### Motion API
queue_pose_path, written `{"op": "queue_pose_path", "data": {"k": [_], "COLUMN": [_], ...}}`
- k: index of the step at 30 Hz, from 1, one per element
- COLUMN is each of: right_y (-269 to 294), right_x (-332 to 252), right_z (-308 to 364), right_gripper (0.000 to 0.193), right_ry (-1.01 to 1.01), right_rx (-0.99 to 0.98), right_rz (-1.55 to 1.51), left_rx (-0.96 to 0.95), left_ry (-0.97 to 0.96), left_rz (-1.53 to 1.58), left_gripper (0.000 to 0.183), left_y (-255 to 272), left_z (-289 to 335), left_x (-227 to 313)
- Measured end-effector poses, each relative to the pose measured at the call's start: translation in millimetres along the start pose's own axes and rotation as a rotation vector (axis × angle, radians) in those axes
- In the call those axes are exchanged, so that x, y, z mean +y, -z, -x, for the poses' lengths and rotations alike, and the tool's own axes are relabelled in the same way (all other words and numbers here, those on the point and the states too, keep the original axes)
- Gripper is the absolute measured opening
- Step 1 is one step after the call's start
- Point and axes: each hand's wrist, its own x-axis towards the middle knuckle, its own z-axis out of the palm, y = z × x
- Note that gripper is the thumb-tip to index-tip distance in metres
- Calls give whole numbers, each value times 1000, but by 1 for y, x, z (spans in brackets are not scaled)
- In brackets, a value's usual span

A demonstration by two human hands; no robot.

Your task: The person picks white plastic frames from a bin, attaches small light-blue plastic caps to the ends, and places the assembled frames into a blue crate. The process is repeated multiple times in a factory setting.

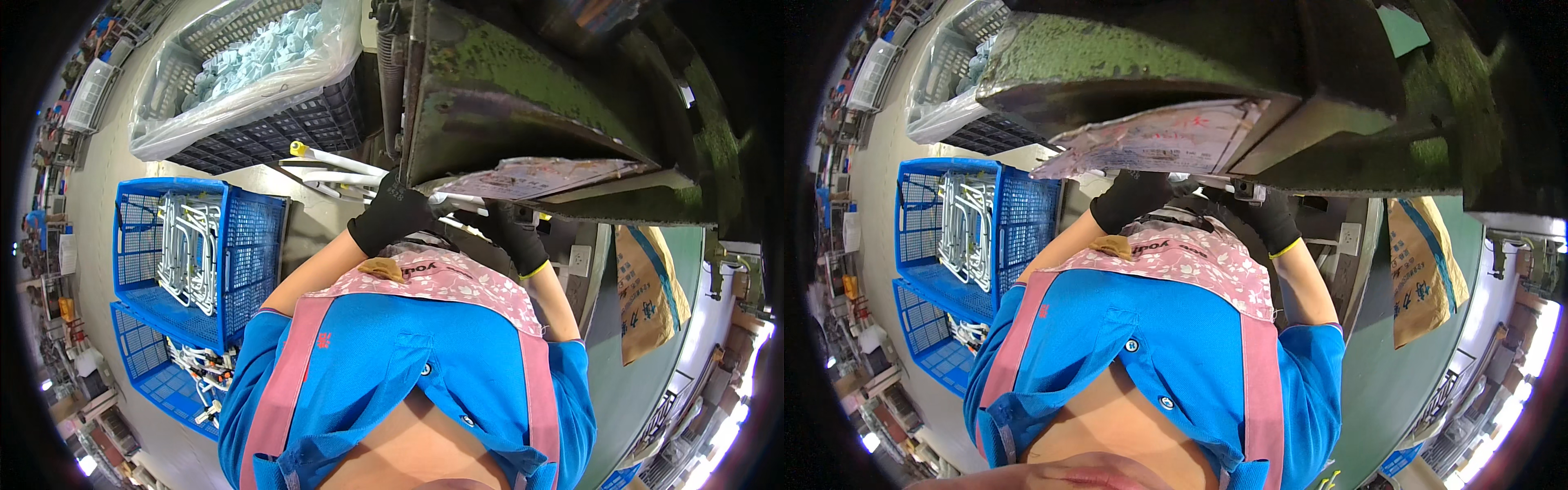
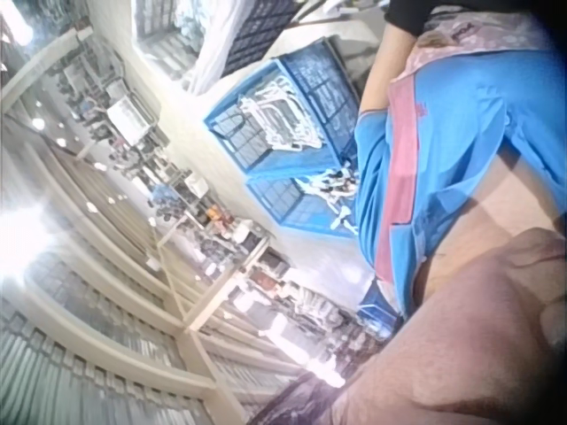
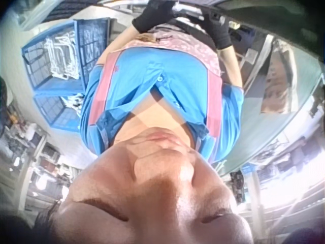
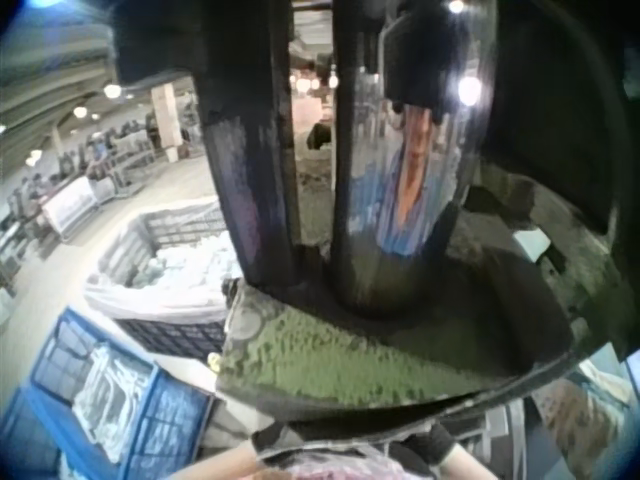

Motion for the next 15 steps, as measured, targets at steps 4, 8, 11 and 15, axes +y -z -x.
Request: {"op": "queue_pose_path", "data": {"k": [4,8,11,15], "right_y": [8,-1,-5,-10], "right_x": [-16,-19,-13,-2], "right_z": [-2,-5,1,15], "right_gripper": [36,31,33,42], "right_ry": [-93,-129,-136,-91], "right_rx": [36,179,135,157], "right_rz": [276,143,274,431], "left_rx": [43,292,176,-52], "left_ry": [-66,-123,-53,34], "left_rz": [64,171,237,383], "left_gripper": [45,26,30,52], "left_y": [4,1,5,34], "left_z": [-7,-18,-17,8], "left_x": [-6,-3,-10,-66]}}
